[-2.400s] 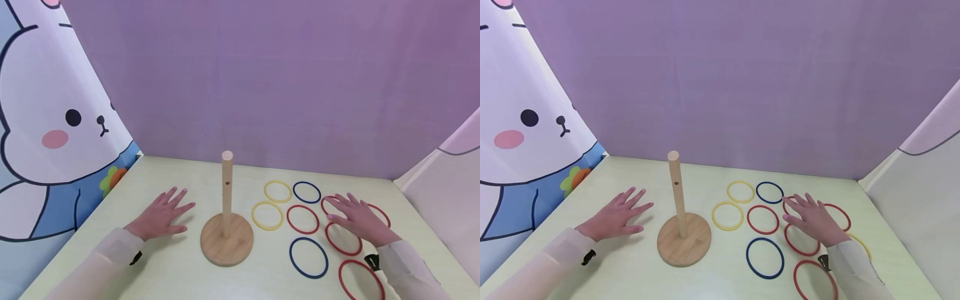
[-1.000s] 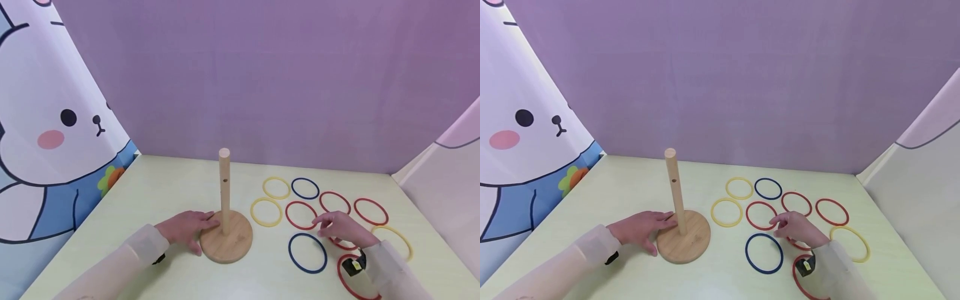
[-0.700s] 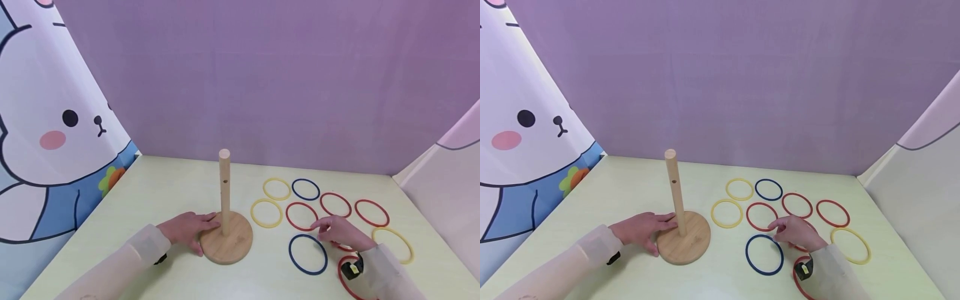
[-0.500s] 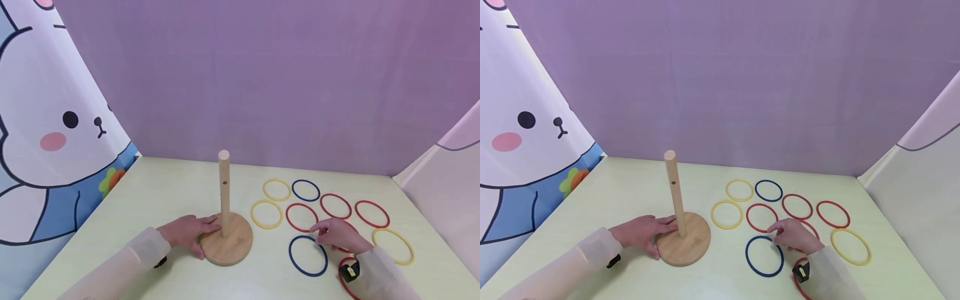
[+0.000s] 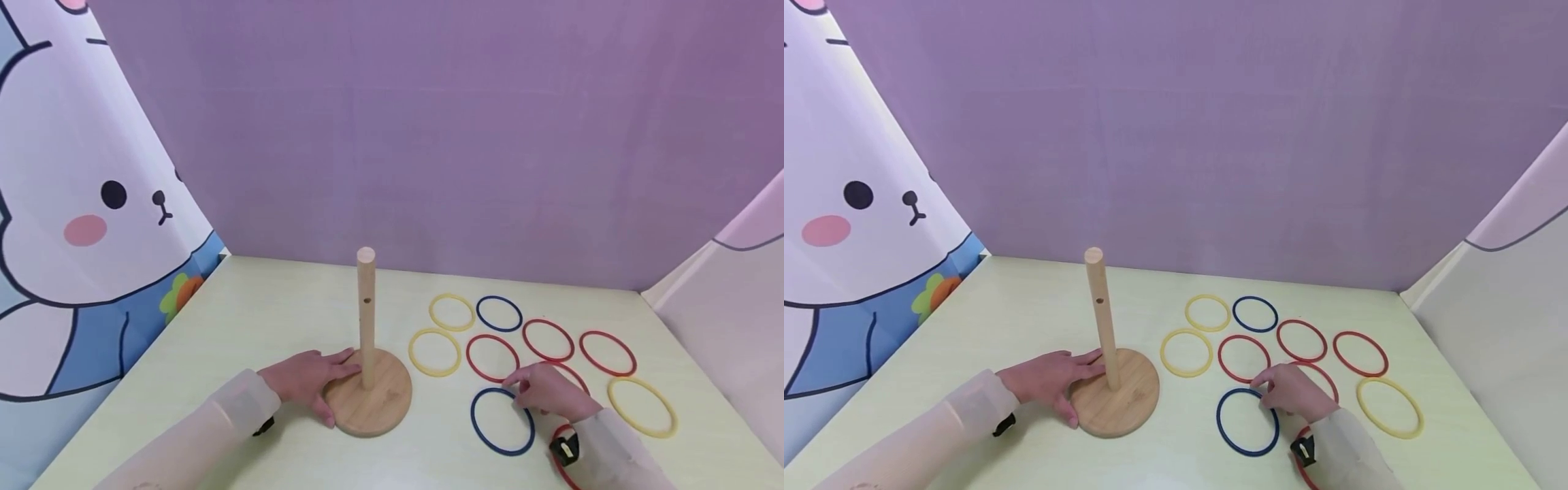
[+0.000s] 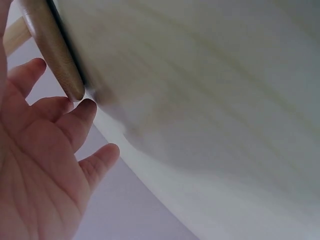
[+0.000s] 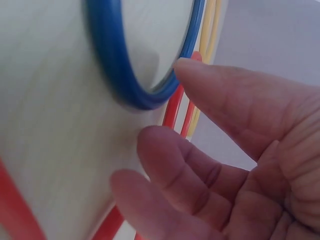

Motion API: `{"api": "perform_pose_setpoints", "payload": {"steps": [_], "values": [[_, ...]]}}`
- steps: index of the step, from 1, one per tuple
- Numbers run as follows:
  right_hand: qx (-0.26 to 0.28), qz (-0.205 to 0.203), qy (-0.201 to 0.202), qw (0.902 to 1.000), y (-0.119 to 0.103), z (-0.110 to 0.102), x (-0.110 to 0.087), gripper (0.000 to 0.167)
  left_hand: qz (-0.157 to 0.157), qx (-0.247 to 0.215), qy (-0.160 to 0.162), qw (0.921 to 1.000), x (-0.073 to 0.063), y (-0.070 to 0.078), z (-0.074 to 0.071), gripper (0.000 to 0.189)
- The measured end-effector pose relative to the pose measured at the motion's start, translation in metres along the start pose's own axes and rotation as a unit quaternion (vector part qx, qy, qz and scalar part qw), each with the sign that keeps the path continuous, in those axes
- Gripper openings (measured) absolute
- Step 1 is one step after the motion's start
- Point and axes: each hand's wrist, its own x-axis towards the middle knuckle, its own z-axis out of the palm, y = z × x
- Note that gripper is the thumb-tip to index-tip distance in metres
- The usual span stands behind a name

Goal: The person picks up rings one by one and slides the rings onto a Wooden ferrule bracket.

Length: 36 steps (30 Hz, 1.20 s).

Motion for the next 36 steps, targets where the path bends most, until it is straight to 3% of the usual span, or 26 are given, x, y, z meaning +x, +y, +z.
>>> {"api": "perform_pose_setpoints", "payload": {"steps": [9,16,24,31,36], "values": [[-0.016,-0.009,-0.012,0.9998,-0.003,0.000,0.001,0.029,0.005,0.008,0.008,0.9999,0.000,0.001,-0.002,0.099],[-0.006,-0.017,-0.019,0.9997,-0.004,0.002,0.005,0.031,-0.015,0.008,0.008,0.9998,0.000,0.001,-0.002,0.101],[0.009,-0.014,-0.023,0.9996,0.002,0.008,0.005,0.032,0.004,0.013,0.012,0.9998,0.001,0.004,0.000,0.101],[0.020,-0.044,-0.035,0.9982,0.004,0.008,0.007,0.031,-0.012,0.013,0.014,0.9997,0.001,0.004,0.001,0.103],[0.033,-0.074,-0.054,0.9952,0.007,0.006,0.007,0.034,-0.033,-0.006,-0.002,0.9994,0.003,0.006,-0.003,0.103]]}}
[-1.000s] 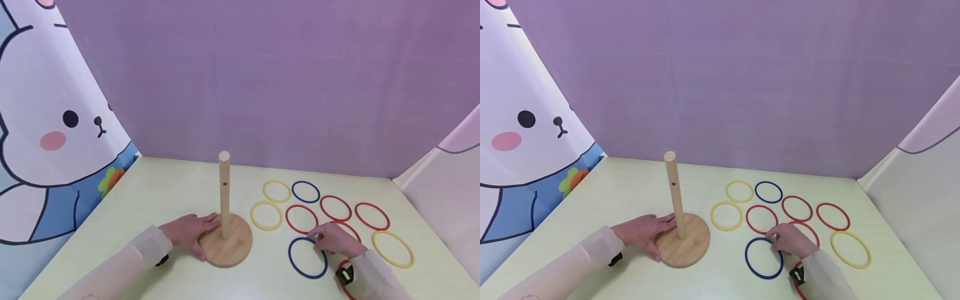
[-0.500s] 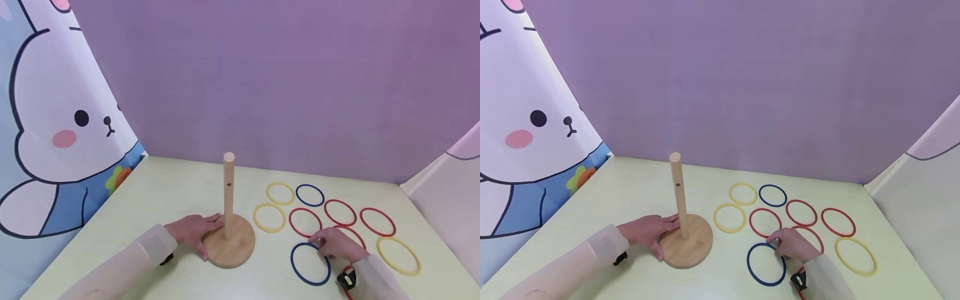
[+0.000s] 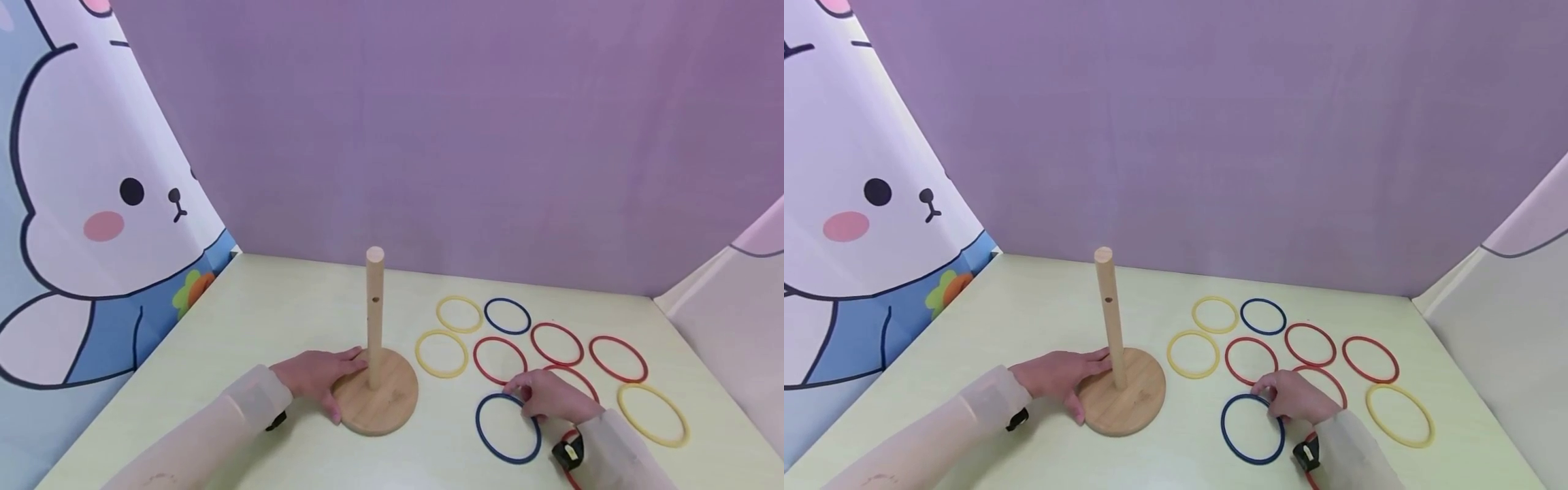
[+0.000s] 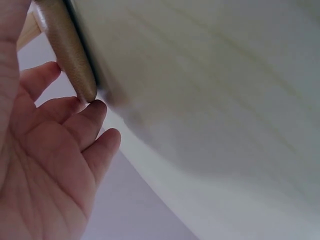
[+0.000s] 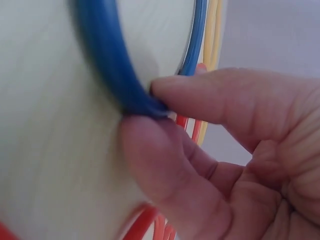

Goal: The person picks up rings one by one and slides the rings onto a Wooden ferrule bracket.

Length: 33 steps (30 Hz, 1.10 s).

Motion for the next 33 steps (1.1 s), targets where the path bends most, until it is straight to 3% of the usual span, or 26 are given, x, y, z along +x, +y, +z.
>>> {"api": "perform_pose_setpoints", "payload": {"steps": [6,13,18,26,33], "values": [[0.022,-0.046,-0.015,0.9986,0.0015,-0.0043,-0.0028,0.040,-0.010,-0.007,-0.009,0.9999,0.0018,0.0009,-0.0012,0.103],[0.041,-0.003,0.023,0.9989,-0.0028,-0.0035,-0.0026,0.035,-0.015,-0.012,-0.012,0.9997,0.0014,0.0011,-0.0010,0.102],[0.066,0.006,0.040,0.9970,-0.0024,-0.0024,-0.0052,0.039,-0.016,-0.006,-0.012,0.9998,0.0013,0.0026,-0.0009,0.102],[0.138,-0.013,0.022,0.9902,-0.0010,-0.0023,-0.0056,0.051,-0.016,-0.013,-0.013,0.9997,0.0001,0.0043,-0.0012,0.102],[0.208,-0.043,0.021,0.9770,-0.0001,-0.0019,-0.0043,0.047,-0.010,-0.019,-0.008,0.9997,0.0003,0.0032,-0.0017,0.101]]}}
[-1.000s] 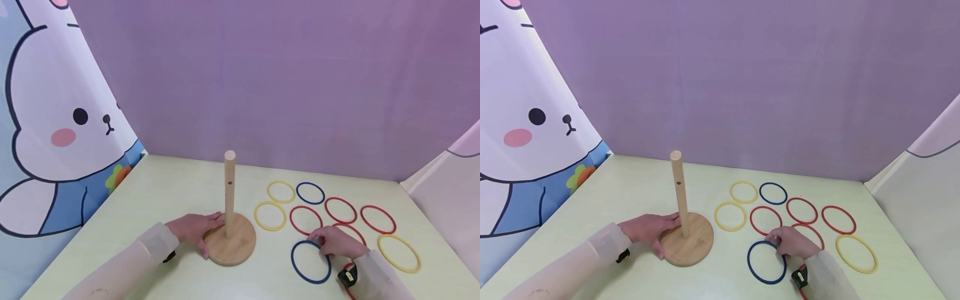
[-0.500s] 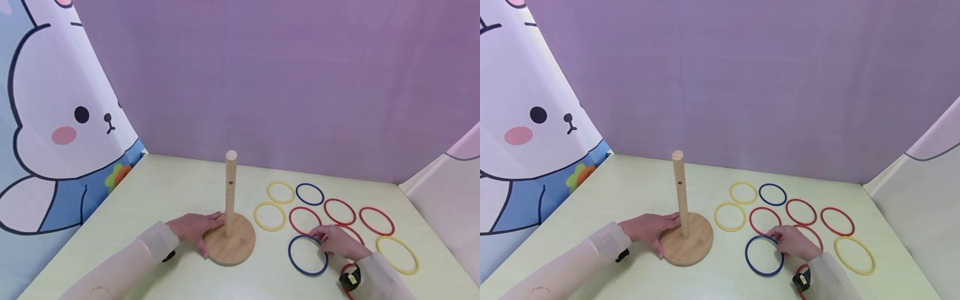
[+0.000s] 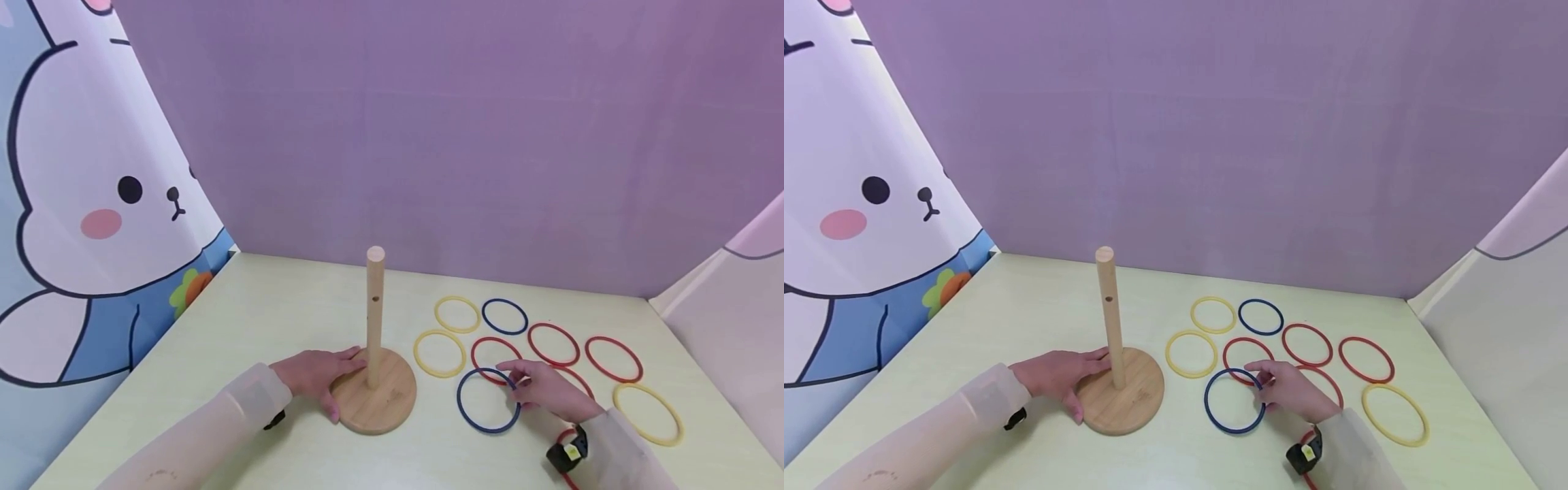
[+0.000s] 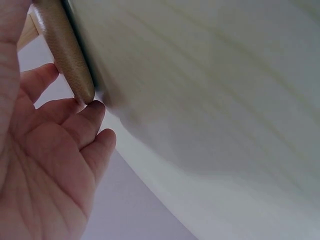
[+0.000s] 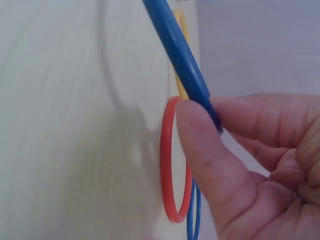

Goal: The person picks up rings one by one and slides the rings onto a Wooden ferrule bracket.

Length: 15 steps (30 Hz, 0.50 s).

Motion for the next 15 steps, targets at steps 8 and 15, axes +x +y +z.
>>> {"api": "perform_pose_setpoints", "payload": {"steps": [8,15], "values": [[0.018,-0.020,0.007,0.9996,-0.003,0.003,0.000,0.046,-0.006,0.000,-0.001,1.0000,0.002,0.000,0.001,0.101],[0.047,-0.023,0.010,0.9986,-0.015,-0.001,-0.004,0.052,-0.008,0.005,-0.002,1.0000,0.003,-0.001,0.003,0.101]]}}
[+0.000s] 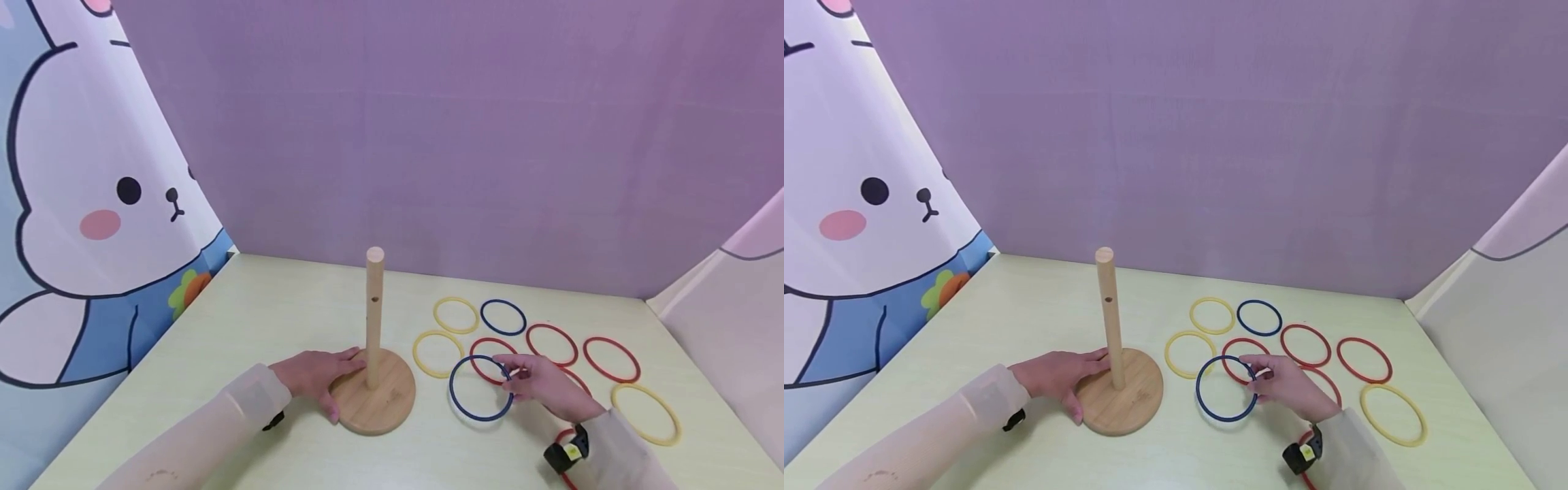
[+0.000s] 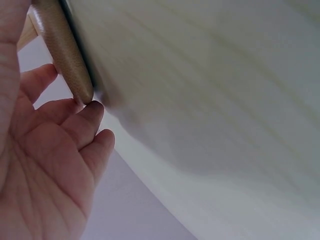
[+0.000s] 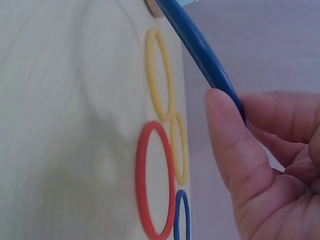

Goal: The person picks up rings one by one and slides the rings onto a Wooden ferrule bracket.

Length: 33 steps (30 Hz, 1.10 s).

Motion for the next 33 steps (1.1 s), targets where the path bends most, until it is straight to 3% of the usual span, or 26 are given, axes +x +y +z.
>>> {"api": "perform_pose_setpoints", "payload": {"steps": [5,13,18,26,33], "values": [[-0.018,-0.006,-0.001,0.9998,-0.015,-0.002,-0.005,0.053,0.001,-0.001,-0.002,1.0000,-0.001,0.000,0.000,0.102],[-0.022,-0.068,-0.013,0.9974,-0.041,-0.008,-0.007,0.052,0.001,0.003,-0.005,1.0000,0.000,0.001,-0.001,0.102],[-0.038,-0.067,-0.009,0.9970,-0.054,-0.012,-0.006,0.052,0.000,0.012,-0.006,0.9999,0.002,0.002,0.000,0.103],[-0.069,-0.067,0.026,0.9950,-0.078,-0.020,0.001,0.053,-0.001,-0.012,-0.002,0.9999,0.000,0.003,-0.001,0.101],[-0.052,-0.069,0.032,0.9957,-0.096,-0.026,0.006,0.054,-0.005,-0.020,-0.002,0.9998,-0.002,0.003,-0.002,0.101]]}}
